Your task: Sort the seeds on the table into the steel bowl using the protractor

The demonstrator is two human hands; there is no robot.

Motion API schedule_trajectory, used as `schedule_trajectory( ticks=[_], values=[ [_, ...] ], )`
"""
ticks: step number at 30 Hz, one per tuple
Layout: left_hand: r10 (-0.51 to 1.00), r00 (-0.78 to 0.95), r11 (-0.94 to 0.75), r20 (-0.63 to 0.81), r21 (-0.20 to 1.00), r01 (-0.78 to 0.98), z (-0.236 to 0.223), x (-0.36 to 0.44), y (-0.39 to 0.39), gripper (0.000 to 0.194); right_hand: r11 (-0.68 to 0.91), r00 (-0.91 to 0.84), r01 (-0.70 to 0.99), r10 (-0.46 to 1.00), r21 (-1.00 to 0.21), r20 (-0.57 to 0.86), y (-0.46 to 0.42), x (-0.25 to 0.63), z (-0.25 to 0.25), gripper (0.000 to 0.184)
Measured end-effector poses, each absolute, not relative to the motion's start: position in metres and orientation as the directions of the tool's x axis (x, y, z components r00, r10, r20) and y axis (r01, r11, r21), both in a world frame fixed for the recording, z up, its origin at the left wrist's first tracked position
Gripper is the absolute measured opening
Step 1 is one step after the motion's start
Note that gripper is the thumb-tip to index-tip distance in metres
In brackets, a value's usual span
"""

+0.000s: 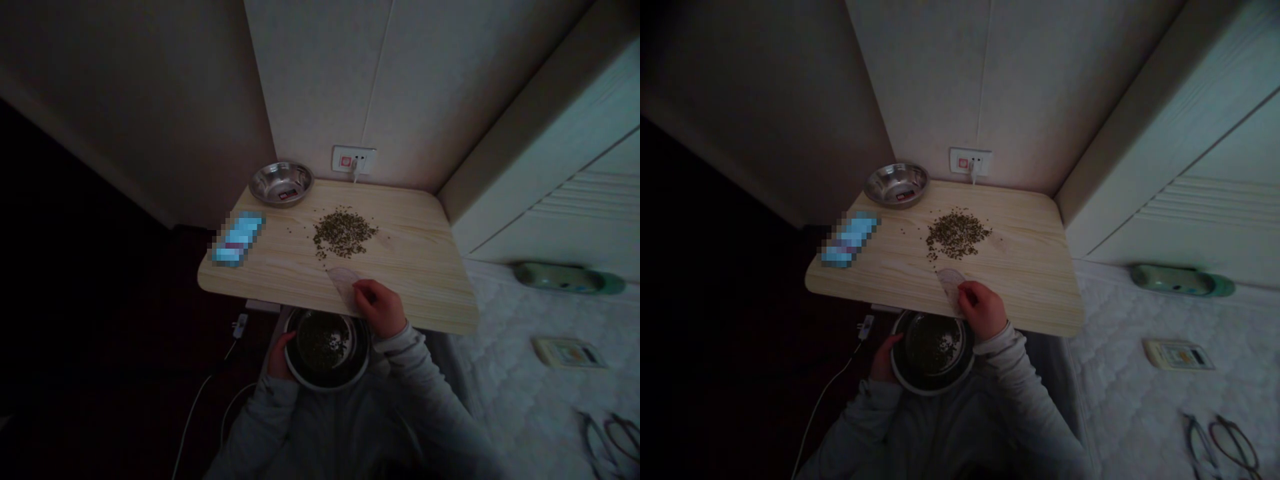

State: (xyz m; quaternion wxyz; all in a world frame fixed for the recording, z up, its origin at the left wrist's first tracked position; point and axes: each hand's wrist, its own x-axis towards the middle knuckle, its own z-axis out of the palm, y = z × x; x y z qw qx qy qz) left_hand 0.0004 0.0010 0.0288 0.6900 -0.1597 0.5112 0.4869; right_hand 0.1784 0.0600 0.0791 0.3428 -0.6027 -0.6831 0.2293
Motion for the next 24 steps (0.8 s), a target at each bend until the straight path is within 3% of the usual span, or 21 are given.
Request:
schedule_trajectory(
  ticks=[17, 24],
  values=[
    [0.527, 0.07, 0.501, -0.847, 0.244, -0.83, 0.021, 0.0, -0.002, 0.014, 0.071, 0.106, 0.723, 0.971, -0.687, 0.213, 0.067, 0.172, 0.073, 0.022],
    [0.535, 0.014, 0.48, -0.845, 0.291, -0.828, 0.023, 0.0, -0.002, 0.019, 0.041, 0.13, 0.757, 0.969, -0.652, 0.212, 0.063, 0.184, 0.075, 0.021]
  ],
)
